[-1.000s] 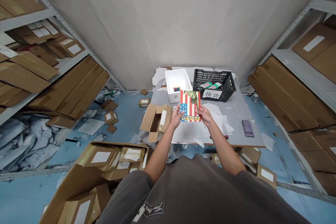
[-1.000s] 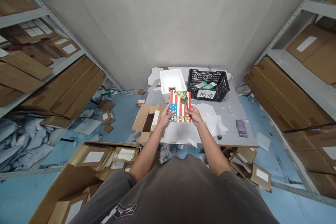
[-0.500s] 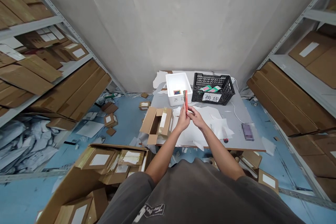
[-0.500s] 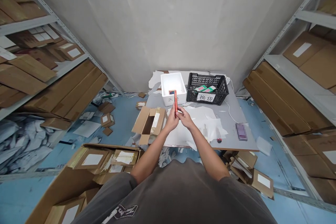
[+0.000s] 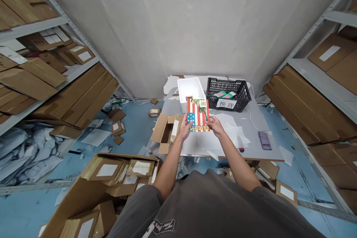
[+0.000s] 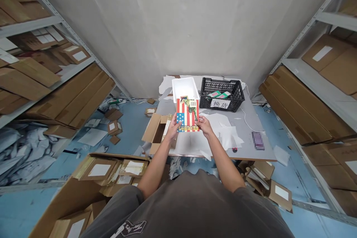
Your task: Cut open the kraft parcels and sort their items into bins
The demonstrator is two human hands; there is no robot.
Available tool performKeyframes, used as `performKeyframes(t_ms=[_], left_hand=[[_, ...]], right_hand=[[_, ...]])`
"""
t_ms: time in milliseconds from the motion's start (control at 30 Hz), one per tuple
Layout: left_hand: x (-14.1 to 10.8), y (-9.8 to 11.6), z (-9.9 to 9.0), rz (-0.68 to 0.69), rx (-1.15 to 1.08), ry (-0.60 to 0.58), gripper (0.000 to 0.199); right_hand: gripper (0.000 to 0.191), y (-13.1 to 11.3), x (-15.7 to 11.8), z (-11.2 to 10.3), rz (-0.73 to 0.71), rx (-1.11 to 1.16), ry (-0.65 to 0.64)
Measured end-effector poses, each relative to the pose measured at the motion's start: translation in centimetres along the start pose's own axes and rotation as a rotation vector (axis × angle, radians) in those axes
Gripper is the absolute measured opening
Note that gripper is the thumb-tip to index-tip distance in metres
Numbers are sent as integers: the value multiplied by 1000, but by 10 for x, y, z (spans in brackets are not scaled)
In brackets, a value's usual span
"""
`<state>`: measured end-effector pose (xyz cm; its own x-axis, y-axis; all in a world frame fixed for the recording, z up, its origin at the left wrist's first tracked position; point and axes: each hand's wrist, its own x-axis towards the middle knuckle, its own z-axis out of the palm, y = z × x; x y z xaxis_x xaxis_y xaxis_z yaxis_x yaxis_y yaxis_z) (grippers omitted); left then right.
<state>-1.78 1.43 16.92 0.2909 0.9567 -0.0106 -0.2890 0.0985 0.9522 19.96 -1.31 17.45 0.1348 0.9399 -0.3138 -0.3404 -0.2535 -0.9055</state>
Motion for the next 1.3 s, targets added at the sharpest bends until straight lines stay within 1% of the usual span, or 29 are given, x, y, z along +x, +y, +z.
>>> performKeyframes(t_ms=[100, 200, 267, 367, 467, 533, 633, 767, 933, 1000, 1067, 1133, 1167, 1233, 1300], left_hand=[[6, 3, -15, 30, 43, -7, 100], [14, 4, -36, 59, 143, 11, 103], [22, 5, -49, 56, 217, 3, 104], [40, 5, -66, 76, 292, -28, 100], [67, 6, -76, 119, 354, -37, 93], [92, 6, -80, 127, 389, -32, 91], [136, 6, -85, 112, 408, -7, 94], [202, 5, -96, 95, 421, 43, 96], [285, 5, -112, 37, 460, 147, 98], [315, 6, -116, -13, 488, 175, 99], [338, 9, -119, -60, 532, 217, 103], [351, 12, -121, -89, 561, 253, 105], [353, 13, -123, -95, 562, 257, 104], [347, 14, -126, -101, 540, 240, 101], [333, 14, -128, -105, 505, 217, 99]], right_hand=[[72, -5, -2, 10, -11, 15, 11], [73, -7, -3, 18, -30, -9, 31], [75, -5, -1, 24, -62, -20, 49], [76, -1, 8, 35, -135, -45, 93], [73, -1, 29, 44, -192, -88, 137], [72, -6, 51, 46, -205, -112, 151], [73, -20, 98, 46, -185, -142, 146], [73, -40, 178, 45, -160, -172, 74], [72, -53, 283, 47, -144, -191, -25], [71, -58, 319, 47, -129, -226, -38], [72, -63, 347, 45, -105, -295, 1], [75, -69, 363, 39, -94, -367, 75], [76, -71, 366, 36, -97, -389, 105], [78, -73, 362, 28, -107, -402, 123], [79, -72, 345, 20, -111, -387, 109]])
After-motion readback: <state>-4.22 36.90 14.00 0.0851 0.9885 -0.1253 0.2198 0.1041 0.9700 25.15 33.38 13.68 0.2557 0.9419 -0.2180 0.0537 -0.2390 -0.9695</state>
